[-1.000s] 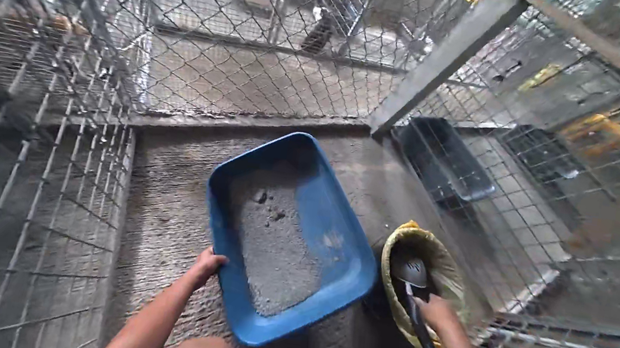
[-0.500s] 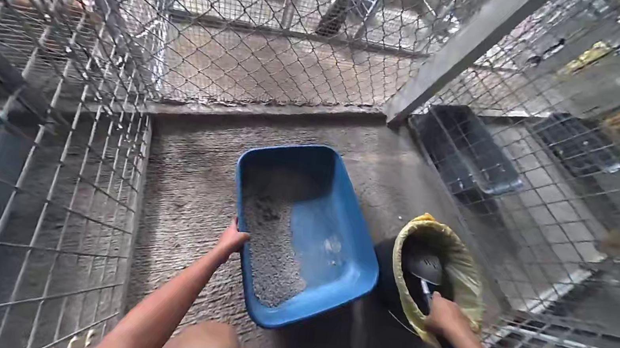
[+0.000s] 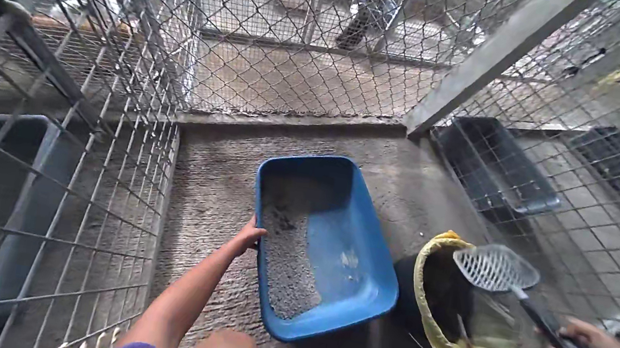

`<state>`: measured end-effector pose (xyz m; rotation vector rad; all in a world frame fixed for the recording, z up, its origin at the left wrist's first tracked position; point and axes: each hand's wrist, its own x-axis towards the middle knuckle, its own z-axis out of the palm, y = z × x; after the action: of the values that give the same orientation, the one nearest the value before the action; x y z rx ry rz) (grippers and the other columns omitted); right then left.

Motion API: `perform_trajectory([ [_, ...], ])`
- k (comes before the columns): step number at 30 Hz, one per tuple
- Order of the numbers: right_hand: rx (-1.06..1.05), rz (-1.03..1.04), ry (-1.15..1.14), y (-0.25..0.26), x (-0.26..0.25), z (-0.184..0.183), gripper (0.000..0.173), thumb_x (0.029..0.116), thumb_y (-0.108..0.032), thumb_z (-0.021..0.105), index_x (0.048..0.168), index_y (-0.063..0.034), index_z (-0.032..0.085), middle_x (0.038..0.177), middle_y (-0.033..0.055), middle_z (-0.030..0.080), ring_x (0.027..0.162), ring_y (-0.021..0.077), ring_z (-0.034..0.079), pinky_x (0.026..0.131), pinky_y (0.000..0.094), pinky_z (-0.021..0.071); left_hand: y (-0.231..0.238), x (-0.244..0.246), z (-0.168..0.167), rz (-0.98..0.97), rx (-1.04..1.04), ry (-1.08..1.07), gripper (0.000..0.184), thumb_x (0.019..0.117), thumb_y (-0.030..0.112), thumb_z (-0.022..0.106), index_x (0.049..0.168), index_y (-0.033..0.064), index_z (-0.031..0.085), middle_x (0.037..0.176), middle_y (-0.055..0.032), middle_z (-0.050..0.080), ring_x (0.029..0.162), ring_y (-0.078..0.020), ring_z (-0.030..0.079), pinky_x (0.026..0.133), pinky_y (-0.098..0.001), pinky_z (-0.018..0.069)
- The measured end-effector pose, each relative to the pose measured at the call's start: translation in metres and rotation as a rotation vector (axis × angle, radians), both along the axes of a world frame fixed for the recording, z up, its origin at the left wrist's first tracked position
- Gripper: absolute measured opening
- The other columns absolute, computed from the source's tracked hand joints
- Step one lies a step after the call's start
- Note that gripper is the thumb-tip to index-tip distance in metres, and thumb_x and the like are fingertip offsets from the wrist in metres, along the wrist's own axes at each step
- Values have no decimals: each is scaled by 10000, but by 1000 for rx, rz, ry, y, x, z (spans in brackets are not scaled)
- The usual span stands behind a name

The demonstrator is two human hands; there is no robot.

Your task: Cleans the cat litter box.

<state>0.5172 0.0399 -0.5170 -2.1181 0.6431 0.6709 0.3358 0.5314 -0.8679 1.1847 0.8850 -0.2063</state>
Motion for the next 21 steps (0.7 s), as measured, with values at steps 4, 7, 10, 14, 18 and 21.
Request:
perform_trajectory([
  [4, 201, 79, -242, 32, -33, 16, 322, 994, -110, 261, 1107, -22, 550, 598, -11, 576, 445, 63, 539, 401, 199, 442, 0, -4, 8, 33, 8, -63, 815, 948, -52, 591, 1624, 135, 176, 1412, -306, 494, 1048, -396, 632, 783, -535, 557],
  [7, 327, 190, -168, 66, -48, -28, 290, 950, -46, 333, 1144, 7, 542, 691, 40, 653, 579, 167, 657, 557, 339, 578, 9, -8, 23, 11, 73, -75, 803, 943, -46, 615, 1616, 109, 207, 1416, -301, 509, 1084, -393, 636, 829, -534, 558],
  [10, 414, 154, 0, 105, -72, -97, 262, 964, -36, 299, 1085, -7, 529, 648, 20, 569, 530, 136, 576, 520, 298, 519, 21, -13, 50, -25, 175, -108, 785, 918, -56, 636, 1592, 76, 255, 1374, -281, 554, 1090, -352, 649, 869, -507, 560],
  [14, 155, 278, 235, 142, -115, -168, 311, 1094, -283, 493, 1051, -1, 616, 635, 16, 530, 482, 101, 491, 477, 261, 452, 24, -22, 90, -58, 305, -192, 834, 876, -71, 663, 1592, 16, 244, 1431, -279, 531, 1210, -338, 622, 998, -488, 527],
  [18, 40, 459, 361, 155, -141, -208, 401, 1049, -394, 607, 1073, 6, 628, 657, 31, 563, 499, 121, 530, 513, 290, 491, 3, -33, 123, -182, 477, -223, 784, 867, 10, 719, 1550, -27, 335, 1315, -252, 639, 1157, -315, 677, 1020, -491, 534],
  [21, 115, 456, 323, 171, -144, -211, 388, 1033, -380, 640, 1067, 6, 624, 624, 23, 555, 468, 114, 528, 487, 278, 496, -13, -38, 137, -283, 625, -267, 695, 874, 86, 752, 1482, -40, 441, 1294, -222, 663, 1169, -299, 680, 1030, -482, 540],
])
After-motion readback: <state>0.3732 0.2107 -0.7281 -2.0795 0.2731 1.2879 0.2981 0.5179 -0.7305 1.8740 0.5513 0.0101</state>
